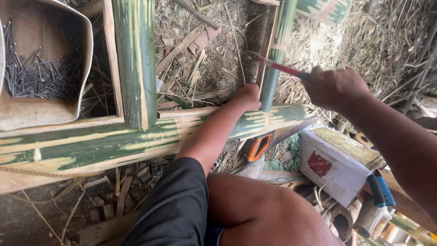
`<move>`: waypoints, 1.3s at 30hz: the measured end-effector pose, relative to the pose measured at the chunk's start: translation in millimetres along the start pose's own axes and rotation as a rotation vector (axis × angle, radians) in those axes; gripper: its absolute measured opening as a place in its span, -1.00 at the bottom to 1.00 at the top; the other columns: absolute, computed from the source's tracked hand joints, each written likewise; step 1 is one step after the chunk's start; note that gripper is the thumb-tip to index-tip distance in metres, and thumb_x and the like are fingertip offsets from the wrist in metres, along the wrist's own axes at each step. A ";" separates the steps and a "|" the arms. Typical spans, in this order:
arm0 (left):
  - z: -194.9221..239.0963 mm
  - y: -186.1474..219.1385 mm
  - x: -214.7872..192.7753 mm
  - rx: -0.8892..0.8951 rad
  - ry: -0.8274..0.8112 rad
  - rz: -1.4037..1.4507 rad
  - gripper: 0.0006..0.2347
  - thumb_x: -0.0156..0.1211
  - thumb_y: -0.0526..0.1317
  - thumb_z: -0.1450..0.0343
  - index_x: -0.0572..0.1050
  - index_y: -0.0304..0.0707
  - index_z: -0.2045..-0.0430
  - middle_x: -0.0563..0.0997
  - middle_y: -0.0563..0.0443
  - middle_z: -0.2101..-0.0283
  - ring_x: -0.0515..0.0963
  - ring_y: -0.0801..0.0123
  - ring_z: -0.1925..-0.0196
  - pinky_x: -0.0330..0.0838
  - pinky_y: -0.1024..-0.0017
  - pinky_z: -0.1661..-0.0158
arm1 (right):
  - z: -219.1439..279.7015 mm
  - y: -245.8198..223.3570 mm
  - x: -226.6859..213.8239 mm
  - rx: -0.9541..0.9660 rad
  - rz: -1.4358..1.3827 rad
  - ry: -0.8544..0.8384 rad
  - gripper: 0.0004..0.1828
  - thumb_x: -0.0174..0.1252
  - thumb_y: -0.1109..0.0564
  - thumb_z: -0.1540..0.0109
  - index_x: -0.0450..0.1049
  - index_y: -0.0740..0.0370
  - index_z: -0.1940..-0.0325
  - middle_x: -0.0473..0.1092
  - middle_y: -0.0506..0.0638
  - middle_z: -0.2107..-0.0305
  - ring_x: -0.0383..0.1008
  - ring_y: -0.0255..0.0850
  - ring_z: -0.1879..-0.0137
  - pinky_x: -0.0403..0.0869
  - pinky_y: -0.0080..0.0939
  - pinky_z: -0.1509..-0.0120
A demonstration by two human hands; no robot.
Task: The person assembles a bamboo frame by hammering nails into joints and sawing bamboo pieces to fit. They use a hammer and hand saw to secure and trim the bamboo components.
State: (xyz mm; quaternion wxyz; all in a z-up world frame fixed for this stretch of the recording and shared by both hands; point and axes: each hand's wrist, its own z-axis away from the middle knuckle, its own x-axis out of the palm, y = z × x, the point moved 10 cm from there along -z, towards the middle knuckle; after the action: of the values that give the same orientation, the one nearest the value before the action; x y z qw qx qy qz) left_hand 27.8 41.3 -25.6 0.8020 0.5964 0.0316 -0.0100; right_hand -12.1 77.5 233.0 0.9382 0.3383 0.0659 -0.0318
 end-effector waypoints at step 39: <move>72.3 63.1 121.2 0.330 0.299 -1.455 -0.66 0.07 -0.39 -0.43 0.51 -0.63 -0.09 0.52 -0.59 -0.15 0.45 -0.30 -0.10 0.37 -0.12 0.02 | 100.4 -156.3 -30.2 -0.227 -0.189 0.230 -0.57 -0.12 -0.05 -0.42 0.30 0.46 0.01 0.50 0.16 0.49 0.60 -0.01 0.44 0.52 -0.07 0.49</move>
State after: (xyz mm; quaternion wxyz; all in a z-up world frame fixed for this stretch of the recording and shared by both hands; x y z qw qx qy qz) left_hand 155.0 -7.1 48.0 0.4808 0.5323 0.5234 -0.4599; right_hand -48.1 -106.5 215.4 0.9495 0.2237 0.2074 -0.0734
